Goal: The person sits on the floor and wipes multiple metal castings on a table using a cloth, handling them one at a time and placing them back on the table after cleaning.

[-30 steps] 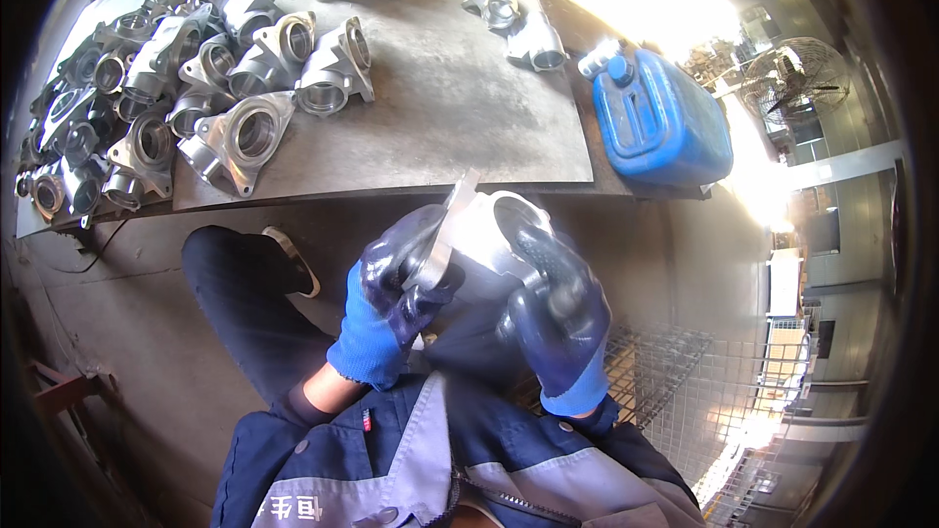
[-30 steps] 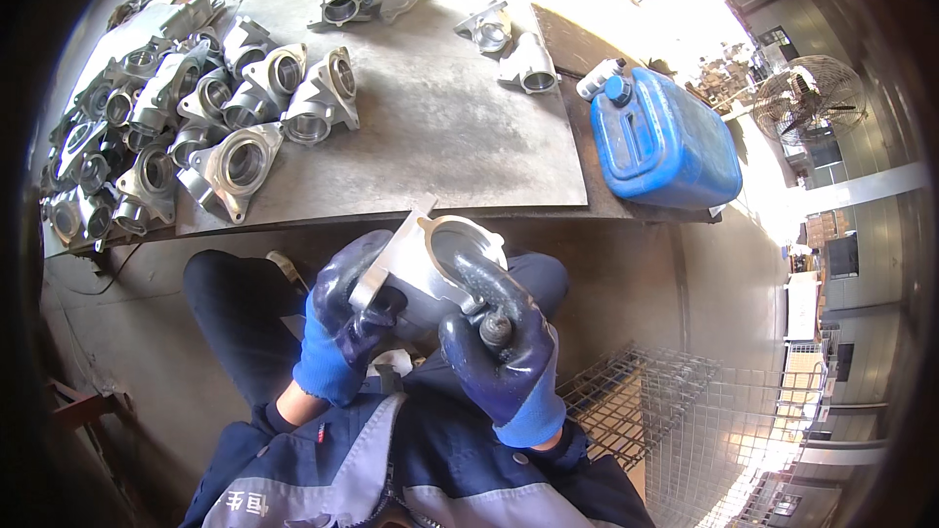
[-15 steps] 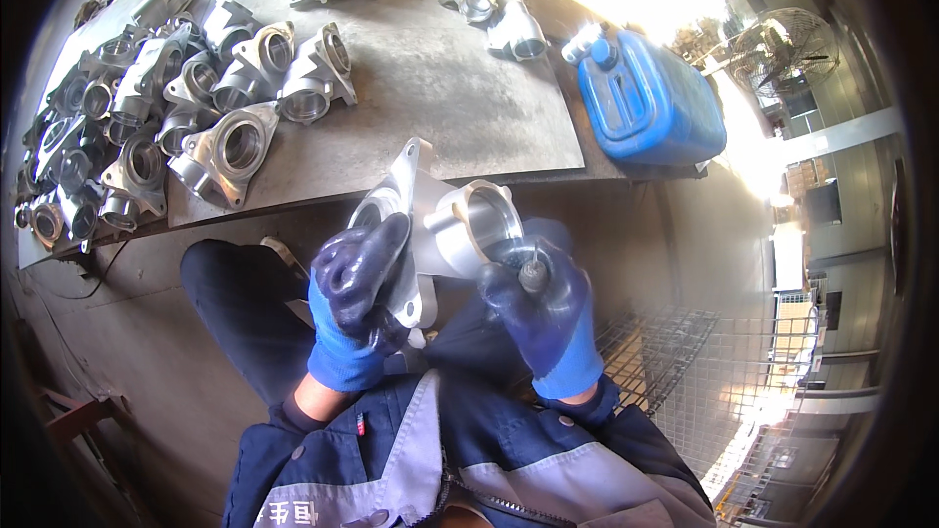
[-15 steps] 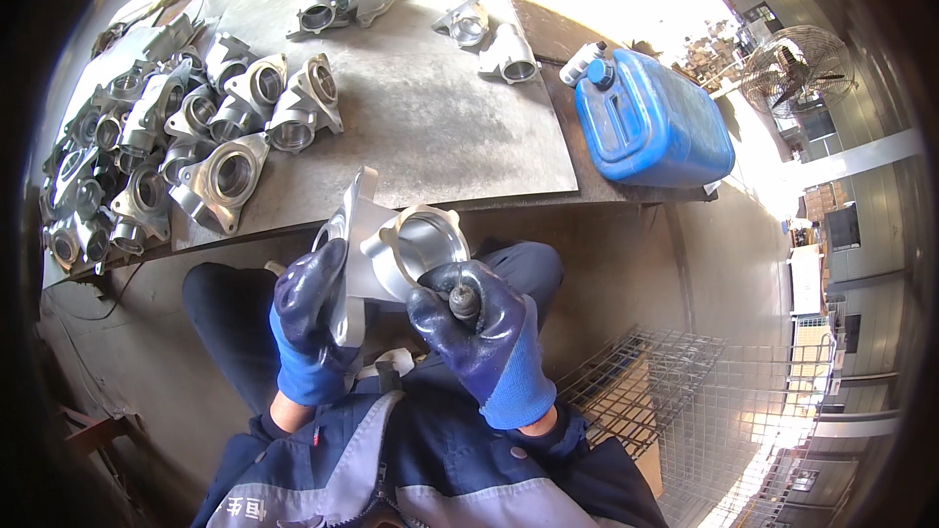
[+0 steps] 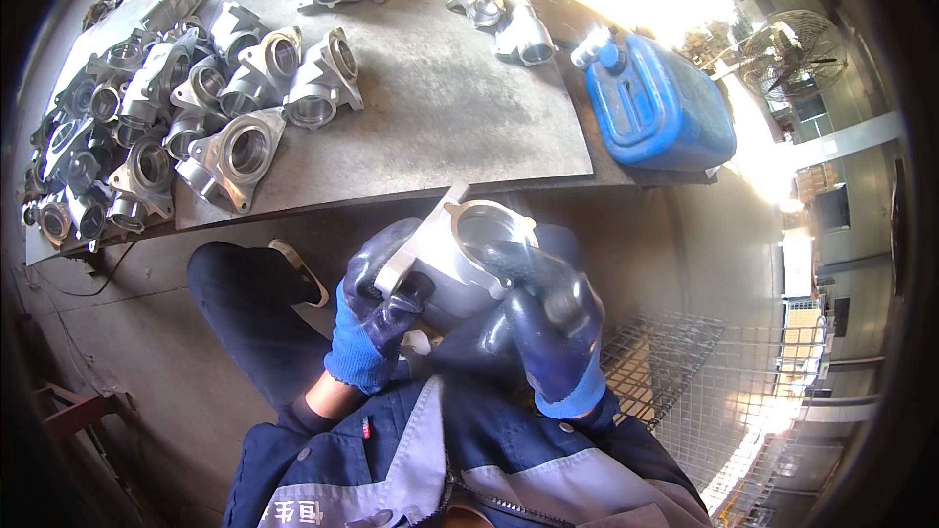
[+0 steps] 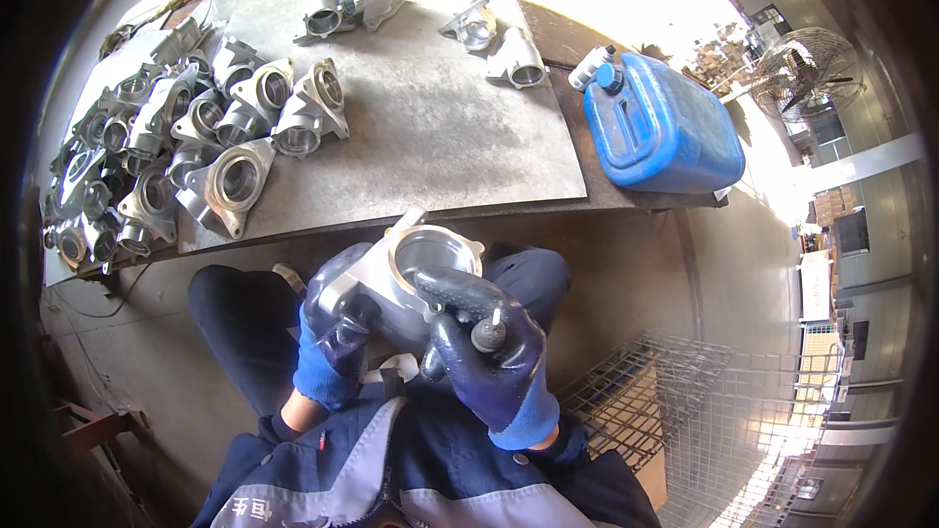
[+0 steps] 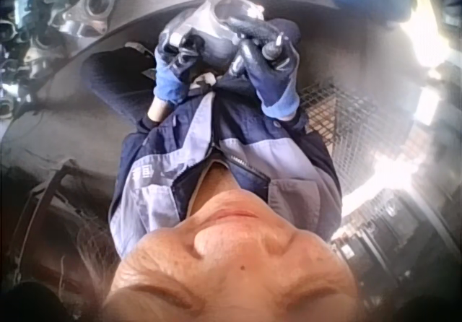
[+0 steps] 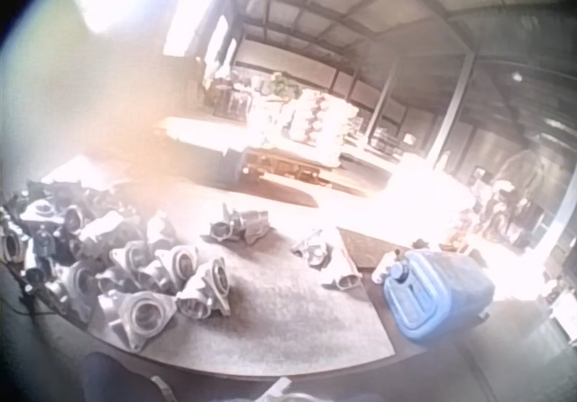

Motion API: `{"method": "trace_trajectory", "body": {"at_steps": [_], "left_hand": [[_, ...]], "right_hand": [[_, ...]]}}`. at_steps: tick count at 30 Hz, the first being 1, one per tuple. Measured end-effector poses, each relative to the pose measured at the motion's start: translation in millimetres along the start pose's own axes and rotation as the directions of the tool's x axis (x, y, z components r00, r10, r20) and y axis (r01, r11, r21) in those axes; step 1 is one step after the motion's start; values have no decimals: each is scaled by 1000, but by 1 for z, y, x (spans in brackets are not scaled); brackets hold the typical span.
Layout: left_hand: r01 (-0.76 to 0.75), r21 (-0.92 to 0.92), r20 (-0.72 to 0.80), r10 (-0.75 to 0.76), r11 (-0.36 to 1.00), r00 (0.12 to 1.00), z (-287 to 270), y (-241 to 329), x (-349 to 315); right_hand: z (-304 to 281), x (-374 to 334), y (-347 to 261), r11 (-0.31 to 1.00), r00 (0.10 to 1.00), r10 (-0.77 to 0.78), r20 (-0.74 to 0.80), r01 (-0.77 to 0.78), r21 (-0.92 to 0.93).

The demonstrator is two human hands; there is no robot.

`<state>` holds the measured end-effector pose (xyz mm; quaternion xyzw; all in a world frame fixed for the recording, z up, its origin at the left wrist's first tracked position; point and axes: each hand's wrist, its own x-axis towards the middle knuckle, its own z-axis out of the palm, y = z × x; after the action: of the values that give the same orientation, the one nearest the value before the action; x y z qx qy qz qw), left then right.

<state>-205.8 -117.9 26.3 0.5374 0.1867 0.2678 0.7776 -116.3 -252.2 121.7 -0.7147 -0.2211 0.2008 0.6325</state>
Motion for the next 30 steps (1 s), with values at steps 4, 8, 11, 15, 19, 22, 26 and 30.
{"method": "trace_trajectory", "body": {"at_steps": [4,8,11,15,19,22,26,30], "left_hand": [[111,201,29,-120,973,992,-5,-8,7],[182,178,-36,-178,967,983,0,-13,12],[176,153,-57,-169,972,984,-1,-28,32],[-185,159,-15,190,970,982,-13,-59,87],[-604,759,325,664,242,674,-10,-53,152],[-528,848,496,433,-55,752,-13,-80,181],[-481,853,515,466,-200,719,-7,-107,191],[-371,879,470,415,-298,779,18,-131,181]], "right_hand": [[-11,1,6,965,998,-2,-63,18,261],[-33,5,23,984,987,74,-140,-49,171],[-43,13,32,961,949,234,-214,-191,202],[-50,30,61,950,950,276,-144,-247,189],[-64,32,102,923,948,309,-78,-280,265],[-71,32,116,904,940,339,-29,-317,285],[-70,41,123,912,942,334,12,-327,248],[-68,58,151,946,963,265,51,-270,181]]}}
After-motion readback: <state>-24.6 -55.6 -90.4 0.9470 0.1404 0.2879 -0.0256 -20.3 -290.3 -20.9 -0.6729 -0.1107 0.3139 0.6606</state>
